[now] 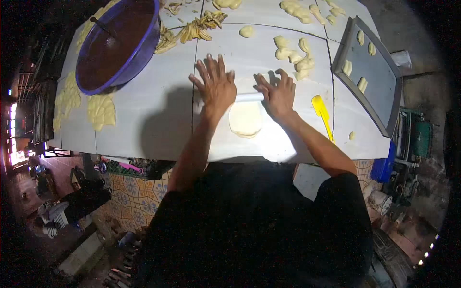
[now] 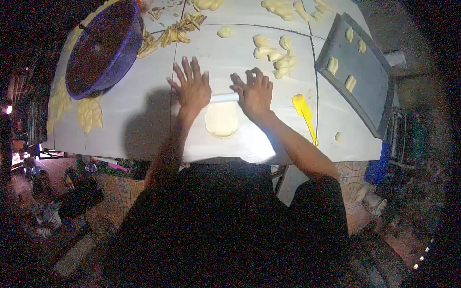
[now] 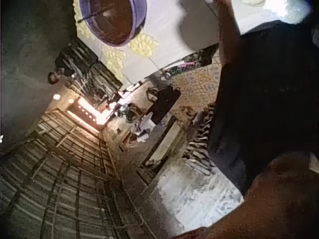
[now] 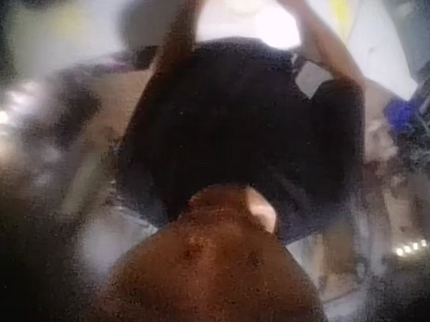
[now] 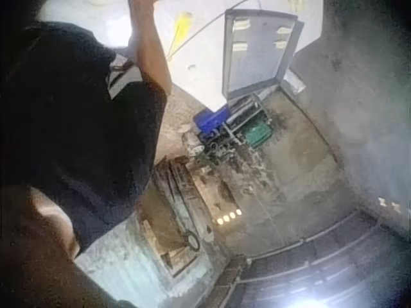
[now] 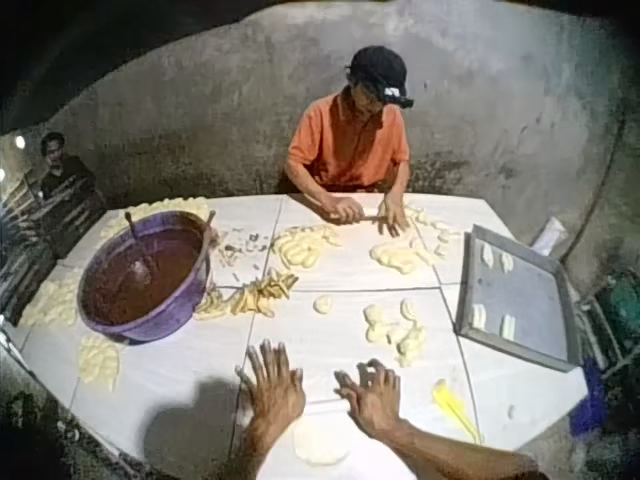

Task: The person flattens dough balls using a rolling pin and by hand, spreads chocolate filling with a spatula, adds banana slices, rolls the dough closed, and arranges the assembled pastries onto a baking tray.

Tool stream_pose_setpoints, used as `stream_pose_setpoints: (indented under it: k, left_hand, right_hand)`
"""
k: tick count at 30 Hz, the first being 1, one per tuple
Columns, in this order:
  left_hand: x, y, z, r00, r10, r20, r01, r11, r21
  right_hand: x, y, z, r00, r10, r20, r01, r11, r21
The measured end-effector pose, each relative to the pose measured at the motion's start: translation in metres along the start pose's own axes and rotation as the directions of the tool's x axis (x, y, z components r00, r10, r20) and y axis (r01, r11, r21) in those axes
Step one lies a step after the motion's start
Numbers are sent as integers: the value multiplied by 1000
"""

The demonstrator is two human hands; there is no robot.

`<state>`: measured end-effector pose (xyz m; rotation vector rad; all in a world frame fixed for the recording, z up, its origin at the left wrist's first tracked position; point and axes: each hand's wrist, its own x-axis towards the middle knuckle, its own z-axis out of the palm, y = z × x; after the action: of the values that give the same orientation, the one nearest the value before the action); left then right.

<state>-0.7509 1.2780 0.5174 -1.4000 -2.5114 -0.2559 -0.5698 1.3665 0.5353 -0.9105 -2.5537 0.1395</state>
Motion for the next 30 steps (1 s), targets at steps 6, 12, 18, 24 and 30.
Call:
stream_pose_setpoints:
  k: [6,12,18,24,30]
  left_hand:
    - [54,-3,5,927,-312,-207,256,932,-256]
    - [0,5,-50,813,510,280,-252,743,-620]
    - [-65,-34,-22,994,88,-64,-108,861,-498]
    - [-183,-107,-29,915,-397,-69,393,917,-65]
    - [-176,-94,-51,828,-544,-137,530,838,-129]
  right_hand:
    - [20,19,-1,995,-2,-105,0,1000,-21]
    - [-54,151,-60,858,463,224,-491,867,89]
    - [-137,183,-45,927,367,73,-367,930,-8]
    - [-65,136,-48,800,387,458,-541,797,271]
    - [152,-58,-52,957,-256,139,139,822,552]
